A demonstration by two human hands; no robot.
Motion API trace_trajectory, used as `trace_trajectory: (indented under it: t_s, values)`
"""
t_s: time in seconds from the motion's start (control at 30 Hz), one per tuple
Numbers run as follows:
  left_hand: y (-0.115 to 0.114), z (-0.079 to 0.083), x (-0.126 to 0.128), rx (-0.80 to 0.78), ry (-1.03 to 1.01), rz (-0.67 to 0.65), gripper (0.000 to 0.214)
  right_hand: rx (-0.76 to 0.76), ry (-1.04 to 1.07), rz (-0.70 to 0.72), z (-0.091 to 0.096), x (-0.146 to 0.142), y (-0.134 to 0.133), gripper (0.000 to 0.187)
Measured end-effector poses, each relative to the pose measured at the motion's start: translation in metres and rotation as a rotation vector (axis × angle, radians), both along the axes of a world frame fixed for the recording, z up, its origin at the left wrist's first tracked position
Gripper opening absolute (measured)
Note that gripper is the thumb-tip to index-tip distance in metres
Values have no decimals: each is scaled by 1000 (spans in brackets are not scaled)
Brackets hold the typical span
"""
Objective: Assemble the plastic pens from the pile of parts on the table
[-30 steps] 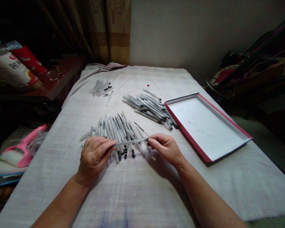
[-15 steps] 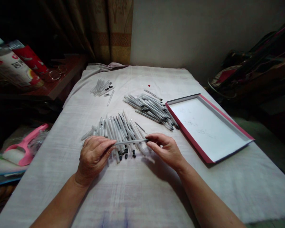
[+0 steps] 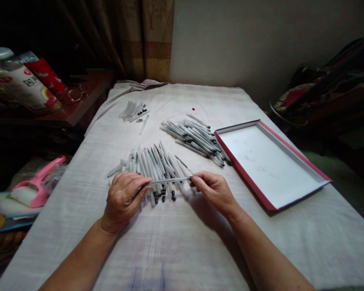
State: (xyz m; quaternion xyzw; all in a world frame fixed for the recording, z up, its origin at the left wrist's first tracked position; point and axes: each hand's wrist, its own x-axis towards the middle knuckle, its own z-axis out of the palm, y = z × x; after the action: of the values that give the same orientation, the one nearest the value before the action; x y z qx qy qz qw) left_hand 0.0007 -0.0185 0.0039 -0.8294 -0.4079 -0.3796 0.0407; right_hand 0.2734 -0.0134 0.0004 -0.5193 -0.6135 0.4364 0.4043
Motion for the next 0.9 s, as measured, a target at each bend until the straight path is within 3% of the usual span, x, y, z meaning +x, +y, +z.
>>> trace_trajectory:
  t_s: [0.1, 0.37, 0.9]
  values:
    - [0, 1, 1, -3, -5, -5, 12, 28, 4, -14, -1, 0, 0, 18]
    - [0, 1, 1, -3, 0, -15, 12, 9, -8, 32, 0, -1, 0, 25]
    - [-1, -1, 0, -6, 25, -18, 14, 16, 35, 5, -2, -2, 1, 20]
